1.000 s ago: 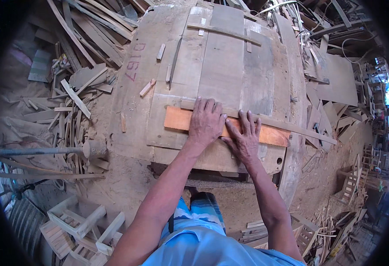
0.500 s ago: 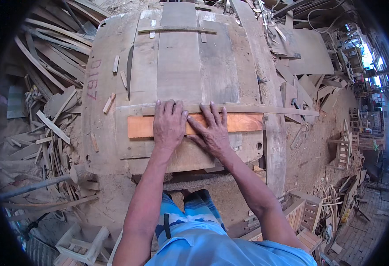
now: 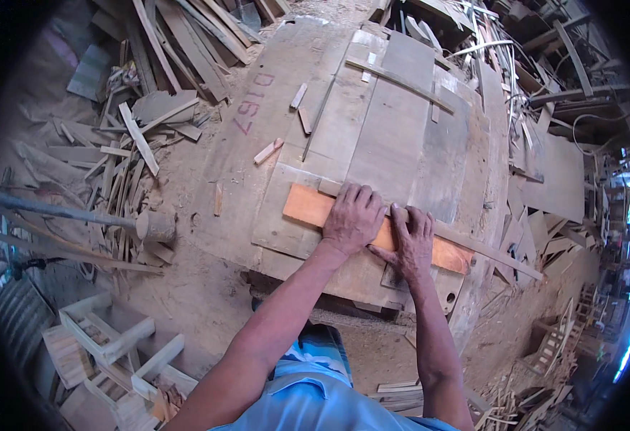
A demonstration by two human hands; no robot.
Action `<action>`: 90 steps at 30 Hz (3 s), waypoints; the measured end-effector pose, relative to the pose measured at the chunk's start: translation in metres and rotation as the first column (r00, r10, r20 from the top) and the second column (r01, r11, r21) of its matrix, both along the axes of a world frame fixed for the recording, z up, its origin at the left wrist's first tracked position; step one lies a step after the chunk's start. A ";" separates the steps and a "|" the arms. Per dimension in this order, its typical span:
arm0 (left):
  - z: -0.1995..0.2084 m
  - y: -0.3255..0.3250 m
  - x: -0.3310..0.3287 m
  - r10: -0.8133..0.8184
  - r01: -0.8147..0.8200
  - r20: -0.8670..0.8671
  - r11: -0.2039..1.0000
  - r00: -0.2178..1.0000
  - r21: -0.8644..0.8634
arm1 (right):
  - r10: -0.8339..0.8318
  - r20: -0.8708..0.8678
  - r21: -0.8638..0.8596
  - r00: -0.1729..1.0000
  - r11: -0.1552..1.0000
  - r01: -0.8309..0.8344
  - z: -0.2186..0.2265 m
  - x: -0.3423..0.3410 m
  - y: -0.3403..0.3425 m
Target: The person cuts a piece of wood using a circular table saw.
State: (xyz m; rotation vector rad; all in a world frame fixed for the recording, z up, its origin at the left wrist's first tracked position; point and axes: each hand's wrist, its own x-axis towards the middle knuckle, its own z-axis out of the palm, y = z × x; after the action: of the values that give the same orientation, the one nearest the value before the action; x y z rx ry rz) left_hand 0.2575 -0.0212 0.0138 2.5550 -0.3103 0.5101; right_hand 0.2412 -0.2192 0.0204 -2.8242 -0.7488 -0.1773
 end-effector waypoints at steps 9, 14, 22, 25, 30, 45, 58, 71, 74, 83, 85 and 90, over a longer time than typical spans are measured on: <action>-0.007 0.001 0.032 0.006 -0.005 0.034 0.999 0.999 -0.043 | 0.007 0.016 0.018 1.000 1.000 -0.008 0.000 0.034 0.004; -0.007 0.001 0.042 -0.017 0.016 -0.027 0.999 0.999 -0.046 | 0.021 0.027 0.014 0.999 1.000 -0.021 0.001 0.044 0.003; -0.006 -0.002 0.050 0.027 -0.028 -0.021 0.998 0.999 -0.058 | 0.038 0.022 0.006 0.999 0.999 -0.038 0.004 0.054 0.002; -0.006 -0.002 0.053 0.031 -0.032 -0.014 0.998 0.999 -0.047 | 0.043 0.017 0.031 0.999 0.999 -0.044 0.003 0.058 0.002; -0.006 -0.002 0.057 0.022 -0.024 -0.025 0.997 0.999 -0.073 | 0.042 0.051 0.043 0.998 0.998 -0.045 0.003 0.062 0.002; -0.006 0.000 0.069 0.040 -0.041 -0.019 0.998 0.999 -0.054 | 0.046 0.057 0.030 0.997 0.998 -0.048 0.001 0.075 0.002; -0.011 0.001 0.084 0.038 -0.035 0.055 0.998 0.998 -0.054 | 0.061 0.065 0.030 0.996 0.998 -0.063 -0.002 0.089 0.001; -0.010 0.003 0.100 0.023 -0.020 0.057 0.998 0.998 -0.059 | 0.033 0.006 -0.028 0.999 0.999 -0.033 -0.003 0.104 0.002; -0.010 0.004 0.104 0.028 -0.024 0.071 0.998 0.997 -0.057 | 0.044 0.032 -0.034 0.999 0.998 -0.043 -0.003 0.108 0.003; -0.012 0.003 0.116 0.025 -0.019 0.088 0.998 0.996 -0.060 | 0.045 0.036 -0.016 0.998 0.999 -0.044 -0.005 0.119 0.001; -0.012 0.003 0.118 0.024 -0.019 0.094 0.998 0.995 -0.059 | 0.062 0.084 -0.002 0.994 0.998 -0.062 -0.004 0.121 0.001; -0.014 0.003 0.122 -0.017 0.023 0.076 0.997 0.997 -0.080 | 0.039 0.047 -0.048 0.998 0.998 -0.037 -0.004 0.124 0.002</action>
State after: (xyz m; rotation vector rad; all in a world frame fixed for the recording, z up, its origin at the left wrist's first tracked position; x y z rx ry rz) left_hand 0.3796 -0.0180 -0.0003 2.4563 -0.3356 0.6006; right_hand 0.3654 -0.2173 0.0168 -2.8564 -0.8273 -0.2246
